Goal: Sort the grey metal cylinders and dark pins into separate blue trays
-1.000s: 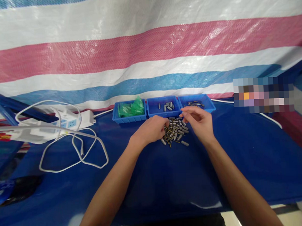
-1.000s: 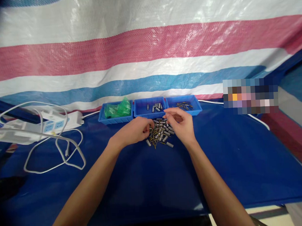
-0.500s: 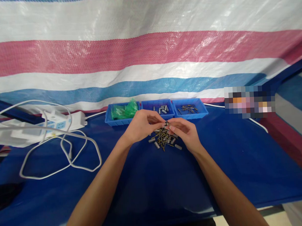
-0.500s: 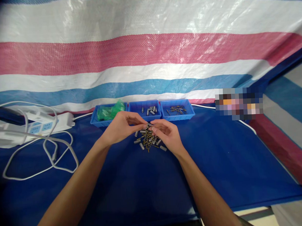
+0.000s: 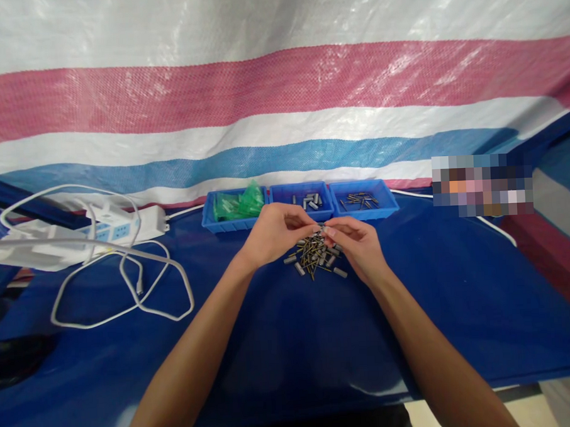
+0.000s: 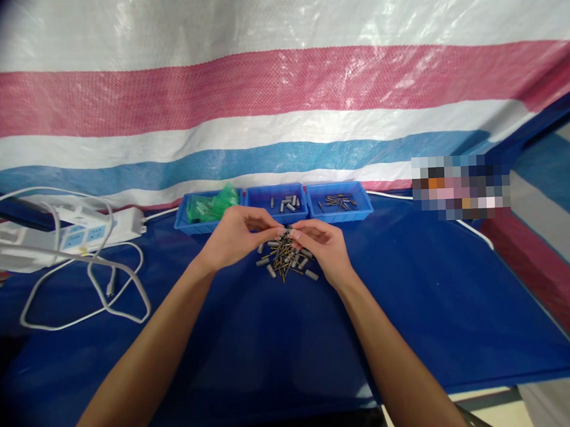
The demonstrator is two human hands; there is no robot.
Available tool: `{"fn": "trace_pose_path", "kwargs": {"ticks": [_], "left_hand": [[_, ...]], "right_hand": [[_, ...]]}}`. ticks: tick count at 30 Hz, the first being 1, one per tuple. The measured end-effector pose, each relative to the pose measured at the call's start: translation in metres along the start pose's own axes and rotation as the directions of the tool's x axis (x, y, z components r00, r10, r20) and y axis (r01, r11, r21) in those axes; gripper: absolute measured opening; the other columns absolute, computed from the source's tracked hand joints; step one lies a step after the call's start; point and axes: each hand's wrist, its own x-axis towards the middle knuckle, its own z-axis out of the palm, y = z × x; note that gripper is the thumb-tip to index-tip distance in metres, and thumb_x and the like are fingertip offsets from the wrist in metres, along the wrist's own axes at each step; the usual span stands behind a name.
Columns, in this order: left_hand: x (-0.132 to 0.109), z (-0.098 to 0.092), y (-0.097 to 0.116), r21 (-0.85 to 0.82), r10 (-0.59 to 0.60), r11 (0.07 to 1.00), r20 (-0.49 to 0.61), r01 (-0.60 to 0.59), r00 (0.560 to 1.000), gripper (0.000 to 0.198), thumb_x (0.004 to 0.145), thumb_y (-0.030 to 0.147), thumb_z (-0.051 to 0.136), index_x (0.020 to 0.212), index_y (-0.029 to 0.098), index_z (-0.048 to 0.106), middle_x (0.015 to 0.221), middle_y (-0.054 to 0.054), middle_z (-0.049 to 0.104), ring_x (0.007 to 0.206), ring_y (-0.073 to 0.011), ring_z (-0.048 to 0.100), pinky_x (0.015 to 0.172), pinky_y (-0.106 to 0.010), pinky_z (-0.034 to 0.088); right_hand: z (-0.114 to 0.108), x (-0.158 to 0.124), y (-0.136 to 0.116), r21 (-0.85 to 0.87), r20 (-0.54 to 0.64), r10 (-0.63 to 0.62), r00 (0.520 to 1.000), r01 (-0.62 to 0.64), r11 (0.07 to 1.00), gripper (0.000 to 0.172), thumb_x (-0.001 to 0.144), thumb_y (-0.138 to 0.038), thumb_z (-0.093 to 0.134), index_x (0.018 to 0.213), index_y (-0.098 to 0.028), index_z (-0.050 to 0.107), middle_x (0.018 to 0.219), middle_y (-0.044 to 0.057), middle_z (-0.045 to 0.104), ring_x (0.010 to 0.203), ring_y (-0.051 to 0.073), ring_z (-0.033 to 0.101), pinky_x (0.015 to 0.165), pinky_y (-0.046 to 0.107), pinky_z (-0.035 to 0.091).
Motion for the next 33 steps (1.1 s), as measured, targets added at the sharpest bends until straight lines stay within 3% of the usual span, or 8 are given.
{"fn": "trace_pose_path", "kwargs": {"ticks": [6,10,14,16,20,27,33], "left_hand": [[0.001,0.001,-0.006,0.179,0.044,0.983,0.028,-0.048,0.999,0.012,0.089,0.024,0.072,0.086,0.015,0.078,0.079,-0.004,0.078,0.069,-0.0146,0.071,0.068,-0.025,0.056],[0.001,0.0,-0.015,0.41,0.058,0.909,0.064,-0.079,0.996,0.015,0.093,0.024,0.068,0.097,0.017,0.08,0.086,-0.005,0.079,0.077,-0.017,0.072,0.075,-0.027,0.055],[0.0,0.001,-0.024,0.594,0.072,0.79,0.15,-0.149,0.986,0.019,0.092,0.016,0.066,0.106,0.018,0.079,0.102,-0.008,0.077,0.094,-0.0212,0.072,0.089,-0.031,0.055],[-0.001,0.004,-0.027,0.624,0.07,0.76,0.201,-0.183,0.977,0.024,0.091,0.013,0.065,0.111,0.018,0.078,0.109,-0.009,0.075,0.1,-0.0222,0.071,0.093,-0.032,0.054],[-0.002,0.01,-0.03,0.685,0.051,0.703,0.218,-0.19,0.975,0.022,0.091,0.011,0.063,0.107,0.018,0.077,0.109,-0.01,0.072,0.101,-0.0236,0.069,0.091,-0.031,0.054],[-0.002,0.015,-0.028,0.756,-0.008,0.634,0.218,-0.164,0.976,0.017,0.092,0.009,0.057,0.092,0.018,0.071,0.1,-0.009,0.07,0.094,-0.0233,0.068,0.079,-0.029,0.052],[-0.003,0.01,-0.021,0.759,0.016,0.626,0.217,-0.179,0.976,0.017,0.096,0.012,0.055,0.09,0.018,0.07,0.097,-0.008,0.069,0.088,-0.0225,0.067,0.077,-0.031,0.05]], "right_hand": [[-0.001,0.002,0.001,0.05,-0.03,-0.001,1.0,0.002,0.999,0.022,0.074,-0.038,0.09,0.089,-0.025,0.081,0.077,0.001,0.077,0.064,0.015,0.066,0.065,0.03,0.057],[-0.007,0.004,0.001,-0.062,-0.103,-0.084,0.991,0.078,0.995,0.02,0.076,-0.036,0.089,0.089,-0.023,0.081,0.079,0.001,0.078,0.067,0.016,0.069,0.069,0.032,0.06],[-0.014,0.007,-0.002,-0.215,-0.309,-0.283,0.908,0.223,0.951,0.022,0.079,-0.037,0.086,0.094,-0.022,0.079,0.092,0.004,0.079,0.079,0.02,0.073,0.079,0.037,0.063],[-0.019,0.009,-0.003,-0.272,-0.345,-0.348,0.872,0.262,0.926,0.029,0.081,-0.036,0.084,0.106,-0.024,0.077,0.108,0.006,0.079,0.087,0.021,0.074,0.082,0.038,0.063],[-0.025,0.01,0.0,-0.312,-0.28,-0.328,0.902,0.238,0.92,0.047,0.081,-0.035,0.083,0.126,-0.027,0.071,0.136,0.009,0.07,0.09,0.021,0.073,0.076,0.036,0.064],[-0.022,0.008,0.003,-0.31,-0.235,-0.271,0.934,0.192,0.931,0.035,0.083,-0.036,0.079,0.115,-0.025,0.072,0.127,0.009,0.073,0.079,0.02,0.072,0.071,0.036,0.063],[-0.02,0.007,-0.001,-0.312,-0.22,-0.259,0.941,0.184,0.932,0.03,0.084,-0.035,0.078,0.112,-0.024,0.072,0.119,0.008,0.076,0.076,0.019,0.072,0.068,0.034,0.061]]}}
